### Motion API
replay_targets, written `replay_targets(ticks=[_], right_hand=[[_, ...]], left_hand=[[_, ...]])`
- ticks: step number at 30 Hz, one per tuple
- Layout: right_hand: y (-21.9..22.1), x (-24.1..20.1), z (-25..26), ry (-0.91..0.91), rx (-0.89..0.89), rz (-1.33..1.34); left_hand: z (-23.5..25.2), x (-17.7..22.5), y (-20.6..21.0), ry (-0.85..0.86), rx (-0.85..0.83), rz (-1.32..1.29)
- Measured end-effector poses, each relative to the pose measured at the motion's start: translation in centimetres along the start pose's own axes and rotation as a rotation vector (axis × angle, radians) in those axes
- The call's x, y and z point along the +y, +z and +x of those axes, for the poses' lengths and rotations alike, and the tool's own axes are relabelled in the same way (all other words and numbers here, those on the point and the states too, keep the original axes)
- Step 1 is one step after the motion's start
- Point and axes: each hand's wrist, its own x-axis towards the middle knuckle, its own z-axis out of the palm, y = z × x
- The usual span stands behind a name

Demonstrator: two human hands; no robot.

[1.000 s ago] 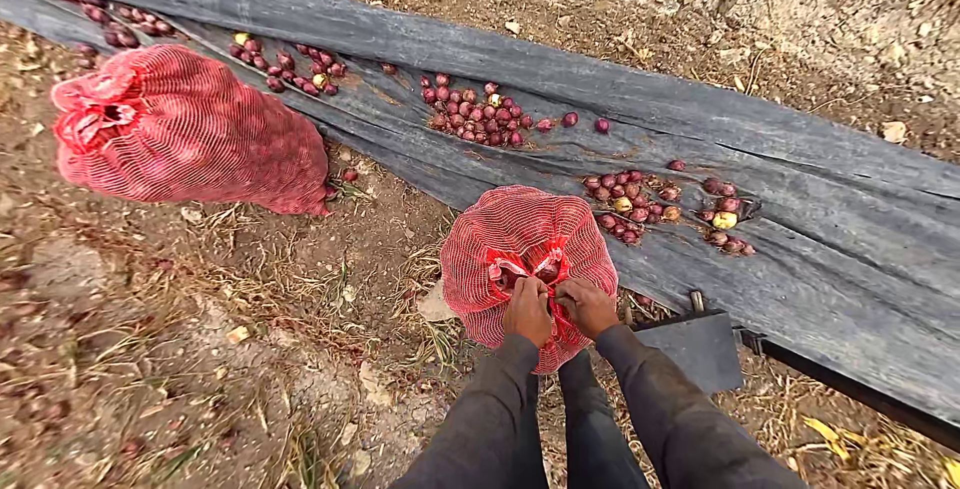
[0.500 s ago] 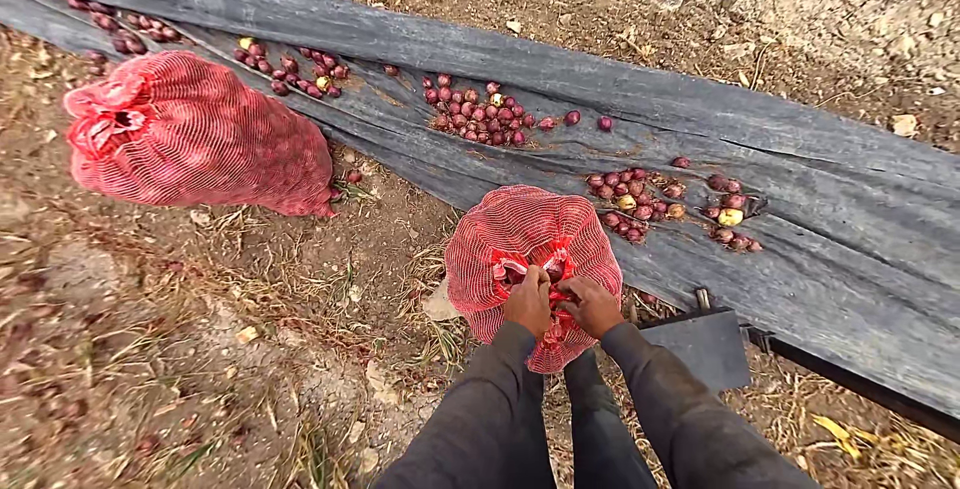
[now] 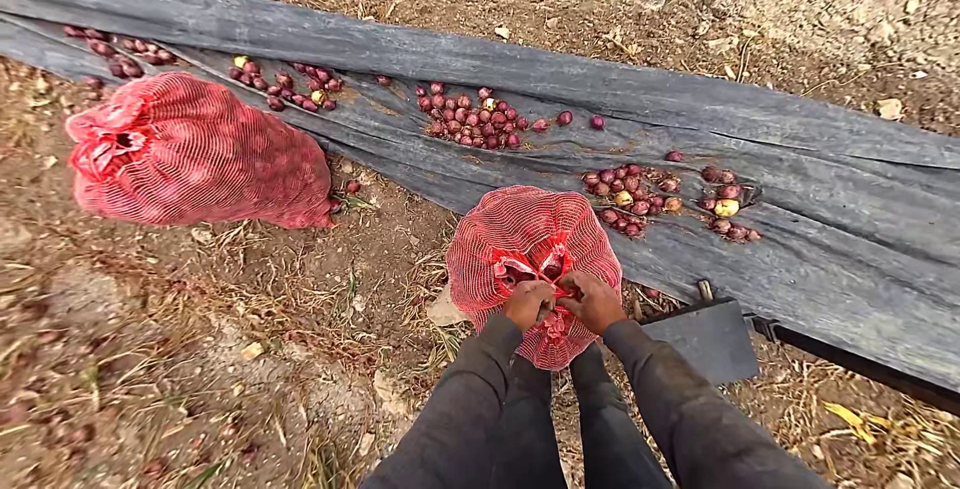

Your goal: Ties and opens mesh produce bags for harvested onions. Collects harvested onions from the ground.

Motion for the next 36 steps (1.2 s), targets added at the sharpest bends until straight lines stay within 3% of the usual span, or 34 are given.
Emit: replay_targets(ticks=[2,3,5,7,10,12,13,16,18,22,24,27,29,31,33,34,36], right_hand=[[0.1,0.2,0.0,-0.032,-0.013,0.007],[0.1,0.5,-0.2,-0.047,-0.020,0.016],[-0.1,0.9,-0.4,-0.062,-0.043,0.026],[-0.3,1.2,-0.5,-0.071,-0.058,0.016],[-0.2,0.8,-0.4,-0.002,-0.146,-0.052],[-0.1,0.8,-0.2,0.017,-0.112,-0.071],[-0.1,0.8,-0.1,0.005,-0.072,-0.077],[0.1,-0.1,-0.1,0.014,-0.071,-0.103],[0.1,-0.4,-0.1,0.012,-0.016,-0.111],[1.7,0.8,-2.3,-0.033,0.275,0.055],[2.3,0.8,-2.5,0.032,0.337,0.258],[2.7,-0.1,-2.9,0.134,0.437,0.645],[1.6,-0.6,-3.4,0.190,0.345,0.904],[-0.6,-1.6,-4.0,0.240,0.145,1.193],[-3.4,-2.3,-4.7,0.172,-0.080,1.278],[-4.6,-2.7,-5.2,0.099,-0.106,1.323],[-7.4,-4.4,-5.5,-0.108,0.042,1.463]], left_hand=[[-0.3,0.4,-1.3,-0.063,-0.238,0.248],[-0.9,0.4,-1.9,-0.018,-0.268,0.238],[-2.4,-0.1,-2.8,0.202,-0.180,-0.277],[-2.8,-0.6,-3.2,0.262,-0.157,-0.638],[-3.5,-1.5,-3.0,0.157,-0.361,-0.546],[-4.3,-0.7,-3.3,0.291,-0.457,-0.685],[-4.6,-0.2,-3.6,0.360,-0.399,-0.684],[-5.2,-0.1,-4.6,0.342,-0.125,-0.239],[-5.5,0.2,-5.4,0.303,0.044,-0.103],[-5.1,2.1,-4.6,-0.088,0.348,0.629],[-3.7,1.4,-3.0,-0.032,0.325,0.718],[-1.7,0.1,0.5,0.059,0.127,0.814],[-1.1,-0.1,1.4,0.019,0.079,0.836],[-0.9,-0.1,0.8,0.019,0.039,0.814],[-1.2,0.5,0.2,0.026,-0.022,0.816],[-1.6,1.0,0.1,0.006,-0.045,0.843],[-1.6,2.1,-0.2,-0.034,-0.053,0.912]])
